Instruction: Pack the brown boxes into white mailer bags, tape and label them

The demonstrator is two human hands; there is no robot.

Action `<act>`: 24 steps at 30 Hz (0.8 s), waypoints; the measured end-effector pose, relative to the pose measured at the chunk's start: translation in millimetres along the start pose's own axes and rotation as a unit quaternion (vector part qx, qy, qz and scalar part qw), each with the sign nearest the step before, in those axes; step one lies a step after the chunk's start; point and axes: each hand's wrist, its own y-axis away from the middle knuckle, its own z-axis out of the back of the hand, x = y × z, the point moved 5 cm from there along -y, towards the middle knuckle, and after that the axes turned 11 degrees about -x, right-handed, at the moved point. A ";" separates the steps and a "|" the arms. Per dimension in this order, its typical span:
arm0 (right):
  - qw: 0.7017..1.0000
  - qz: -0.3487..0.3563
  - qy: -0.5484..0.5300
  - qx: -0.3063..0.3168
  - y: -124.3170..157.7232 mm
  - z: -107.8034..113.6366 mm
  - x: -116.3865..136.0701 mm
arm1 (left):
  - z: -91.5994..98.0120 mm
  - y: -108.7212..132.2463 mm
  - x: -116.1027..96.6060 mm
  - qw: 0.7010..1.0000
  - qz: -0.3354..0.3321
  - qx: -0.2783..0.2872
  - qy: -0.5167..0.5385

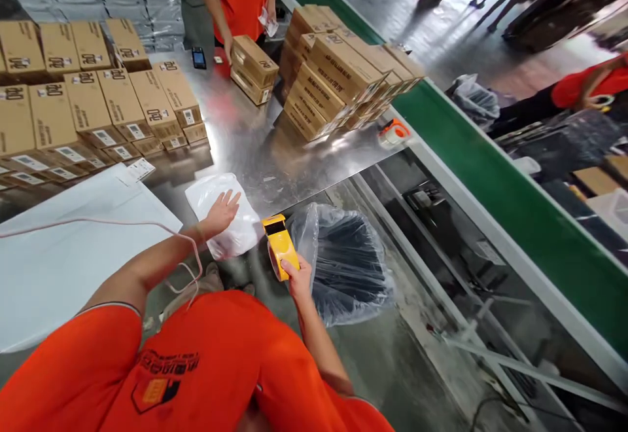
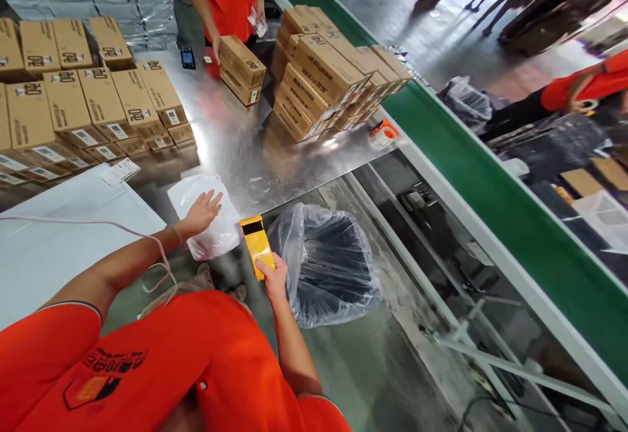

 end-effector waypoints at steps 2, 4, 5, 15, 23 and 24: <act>1.000 0.002 0.000 0.016 1.0 -1.2 -0.6 | 3.6 8.3 -3.5 0.993 0.066 -0.033 0.087; 0.999 0.009 0.006 0.046 1.9 -6.5 -0.1 | 2.6 14.1 -11.3 0.983 0.105 -0.020 0.151; 0.998 0.012 0.011 0.066 2.1 -10.5 0.7 | 0.9 16.3 -15.6 0.975 0.117 0.006 0.189; 0.972 0.045 0.078 0.215 3.5 -62.5 22.8 | 11.7 36.6 -3.0 0.849 0.282 0.113 0.433; 0.976 -0.045 0.050 0.205 10.7 -78.5 14.4 | 57.9 -22.3 48.2 0.923 0.252 -0.047 0.287; 0.977 -0.057 0.053 0.198 11.2 -74.2 13.0 | 72.1 -37.4 61.6 0.929 0.250 -0.074 0.263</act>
